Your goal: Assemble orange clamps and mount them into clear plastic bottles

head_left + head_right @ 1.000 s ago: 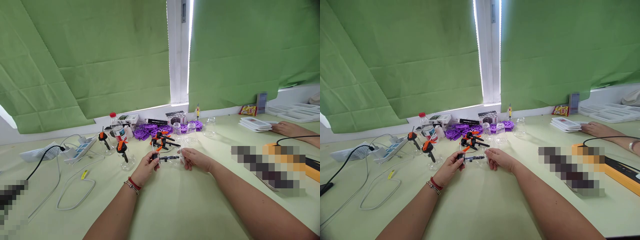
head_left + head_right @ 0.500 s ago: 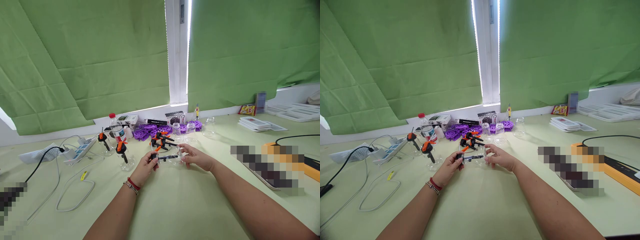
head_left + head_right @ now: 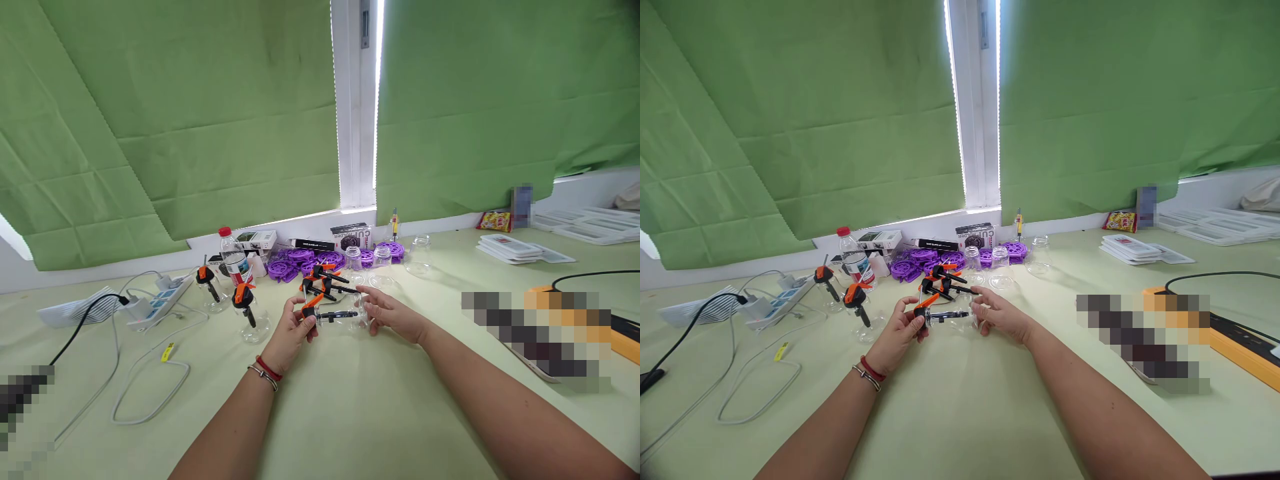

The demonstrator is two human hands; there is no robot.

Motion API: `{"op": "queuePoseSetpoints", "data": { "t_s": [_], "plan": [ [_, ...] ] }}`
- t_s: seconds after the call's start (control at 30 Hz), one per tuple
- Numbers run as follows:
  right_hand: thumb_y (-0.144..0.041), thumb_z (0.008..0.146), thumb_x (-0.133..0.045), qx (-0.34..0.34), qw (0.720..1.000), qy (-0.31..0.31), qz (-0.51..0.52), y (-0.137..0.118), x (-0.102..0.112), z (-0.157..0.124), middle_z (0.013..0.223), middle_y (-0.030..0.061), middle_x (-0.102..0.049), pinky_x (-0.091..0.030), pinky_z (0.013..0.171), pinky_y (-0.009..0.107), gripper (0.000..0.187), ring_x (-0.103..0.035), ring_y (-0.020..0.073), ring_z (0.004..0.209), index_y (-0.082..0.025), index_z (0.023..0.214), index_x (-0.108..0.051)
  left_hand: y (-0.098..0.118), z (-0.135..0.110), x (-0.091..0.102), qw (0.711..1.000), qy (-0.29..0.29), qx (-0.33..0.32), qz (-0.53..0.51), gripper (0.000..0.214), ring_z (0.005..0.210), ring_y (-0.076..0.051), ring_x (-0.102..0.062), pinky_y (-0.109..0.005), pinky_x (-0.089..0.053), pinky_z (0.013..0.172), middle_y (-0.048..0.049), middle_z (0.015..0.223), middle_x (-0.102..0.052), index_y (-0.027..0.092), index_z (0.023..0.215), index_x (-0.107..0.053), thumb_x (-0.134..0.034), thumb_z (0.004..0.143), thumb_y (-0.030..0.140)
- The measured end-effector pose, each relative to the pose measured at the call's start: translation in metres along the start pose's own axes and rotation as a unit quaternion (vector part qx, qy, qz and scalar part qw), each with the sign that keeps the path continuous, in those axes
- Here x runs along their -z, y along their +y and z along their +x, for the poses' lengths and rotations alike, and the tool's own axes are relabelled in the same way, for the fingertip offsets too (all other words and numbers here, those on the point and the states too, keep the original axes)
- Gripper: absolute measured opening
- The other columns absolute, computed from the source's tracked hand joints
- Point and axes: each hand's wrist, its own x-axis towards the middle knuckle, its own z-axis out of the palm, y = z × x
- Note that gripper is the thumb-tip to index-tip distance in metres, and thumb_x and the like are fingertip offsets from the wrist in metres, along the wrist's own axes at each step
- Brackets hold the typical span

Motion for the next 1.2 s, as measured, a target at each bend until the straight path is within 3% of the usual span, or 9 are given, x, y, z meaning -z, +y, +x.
{"op": "queuePoseSetpoints", "data": {
  "t_s": [0.13, 0.27, 0.5, 0.77, 1.0, 1.2],
  "plan": [
    [-0.036, 0.071, -0.07, 0.011, 1.0, -0.026, -0.01, 0.0, 0.003, -0.002, 0.121, 0.0083, -0.04, -0.052, 0.068, 0.032, 0.071, -0.06, 0.0145, 0.08, -0.032, 0.131, -0.033, -0.001, 0.001, 0.002, 1.0, -0.005, -0.01, -0.003, 0.034, 0.062, -0.011, -0.057, -0.026, -0.046, 0.056, 0.0035, 0.073, -0.052, 0.021, 0.098, -0.041, -0.059, 0.077, 0.04],
    [-0.033, 0.069, -0.072, 0.009, 1.0, -0.019, -0.015, 0.003, 0.007, -0.001, 0.12, 0.0077, -0.041, -0.051, 0.064, 0.029, 0.069, -0.061, 0.0165, 0.083, -0.032, 0.128, -0.036, 0.001, -0.001, 0.002, 0.999, -0.029, -0.017, -0.03, 0.041, 0.067, -0.013, -0.06, -0.03, -0.049, 0.063, 0.0023, 0.079, -0.054, 0.021, 0.101, -0.042, -0.068, 0.07, 0.03],
    [-0.045, 0.075, -0.065, -0.011, 1.0, -0.007, -0.007, 0.004, 0.008, 0.0, 0.092, 0.0045, -0.053, -0.048, 0.056, 0.026, 0.061, -0.061, 0.0155, 0.071, -0.023, 0.125, -0.039, 0.002, -0.002, 0.002, 0.998, -0.038, -0.011, -0.044, 0.045, 0.068, -0.014, -0.061, -0.032, -0.05, 0.066, 0.0024, 0.078, -0.055, 0.021, 0.102, -0.043, -0.07, 0.066, 0.023],
    [-0.057, 0.078, -0.054, -0.036, 0.999, -0.024, -0.006, 0.002, 0.006, 0.0, 0.078, 0.0036, -0.06, -0.042, 0.047, 0.022, 0.045, -0.056, 0.0103, 0.055, -0.017, 0.097, -0.052, 0.002, -0.002, 0.001, 0.998, -0.052, -0.008, -0.039, 0.045, 0.069, -0.014, -0.061, -0.031, -0.05, 0.064, 0.0021, 0.079, -0.056, 0.022, 0.099, -0.043, -0.071, 0.065, 0.02],
    [-0.061, 0.079, -0.048, -0.052, 0.998, -0.025, -0.012, 0.006, 0.006, 0.002, 0.069, 0.0042, -0.062, -0.041, 0.04, 0.021, 0.046, -0.054, 0.01, 0.047, -0.015, 0.083, -0.053, 0.004, -0.001, 0.001, 0.997, -0.065, -0.002, -0.036, 0.046, 0.068, -0.014, -0.06, -0.03, -0.05, 0.061, 0.0026, 0.077, -0.056, 0.021, 0.095, -0.043, -0.074, 0.061, 0.018],
    [-0.069, 0.08, -0.035, -0.083, 0.995, -0.029, -0.047, 0.01, 0.01, 0.005, 0.043, 0.0009, -0.053, -0.036, 0.033, 0.018, 0.061, -0.046, 0.0083, 0.034, -0.013, 0.065, -0.055, 0.005, -0.002, 0.0, 0.996, -0.077, -0.013, -0.037, 0.044, 0.067, -0.013, -0.06, -0.028, -0.049, 0.06, 0.0027, 0.075, -0.057, 0.02, 0.094, -0.044, -0.073, 0.061, 0.015]
  ]
}}
